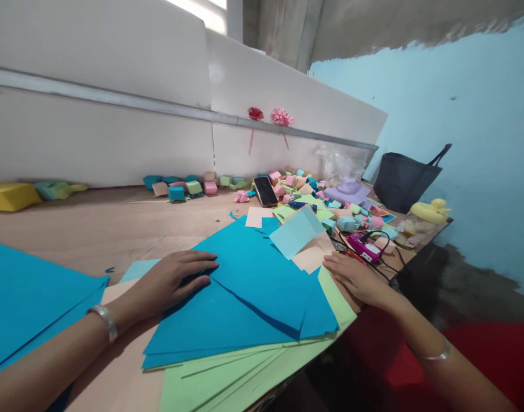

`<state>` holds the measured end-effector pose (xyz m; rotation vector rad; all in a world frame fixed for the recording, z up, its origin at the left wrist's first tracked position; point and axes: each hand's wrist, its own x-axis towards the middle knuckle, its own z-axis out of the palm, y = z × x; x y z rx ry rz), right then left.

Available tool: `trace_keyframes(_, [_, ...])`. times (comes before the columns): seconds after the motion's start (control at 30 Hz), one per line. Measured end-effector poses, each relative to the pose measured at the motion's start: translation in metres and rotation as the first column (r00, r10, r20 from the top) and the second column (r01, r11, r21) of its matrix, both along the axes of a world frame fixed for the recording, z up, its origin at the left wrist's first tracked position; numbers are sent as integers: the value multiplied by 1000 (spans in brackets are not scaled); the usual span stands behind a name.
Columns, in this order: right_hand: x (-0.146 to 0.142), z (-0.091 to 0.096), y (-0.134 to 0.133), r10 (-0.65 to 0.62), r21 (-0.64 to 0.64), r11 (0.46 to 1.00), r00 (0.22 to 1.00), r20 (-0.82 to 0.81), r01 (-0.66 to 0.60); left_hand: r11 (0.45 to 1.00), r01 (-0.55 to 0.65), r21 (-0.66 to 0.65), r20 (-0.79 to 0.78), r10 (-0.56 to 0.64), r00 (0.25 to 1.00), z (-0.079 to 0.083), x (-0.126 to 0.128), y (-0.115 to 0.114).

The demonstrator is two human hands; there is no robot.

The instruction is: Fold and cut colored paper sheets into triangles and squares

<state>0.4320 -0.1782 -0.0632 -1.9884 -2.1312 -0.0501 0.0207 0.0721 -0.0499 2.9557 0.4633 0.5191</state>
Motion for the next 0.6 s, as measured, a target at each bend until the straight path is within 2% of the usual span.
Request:
trace_keyframes(0.17, [3, 4, 2, -12, 40, 999, 1000, 7, 11, 1000, 9, 14, -27, -9, 1000, -4, -2, 1])
trace_keyframes(0.3, [-9, 14, 3, -25, 79, 997, 1000, -8, 25, 993, 12, 114, -67, -4, 998, 3, -1, -1])
trace_keyframes(0.43, [-14, 33, 25, -32, 111, 993, 999, 8, 30, 973, 3, 232, -169, 37, 985, 33, -4, 7])
trace_keyframes(0.6, [1, 50, 79, -135, 171, 976, 991, 12, 131, 950, -119, 288, -217, 185, 959, 78, -28, 15])
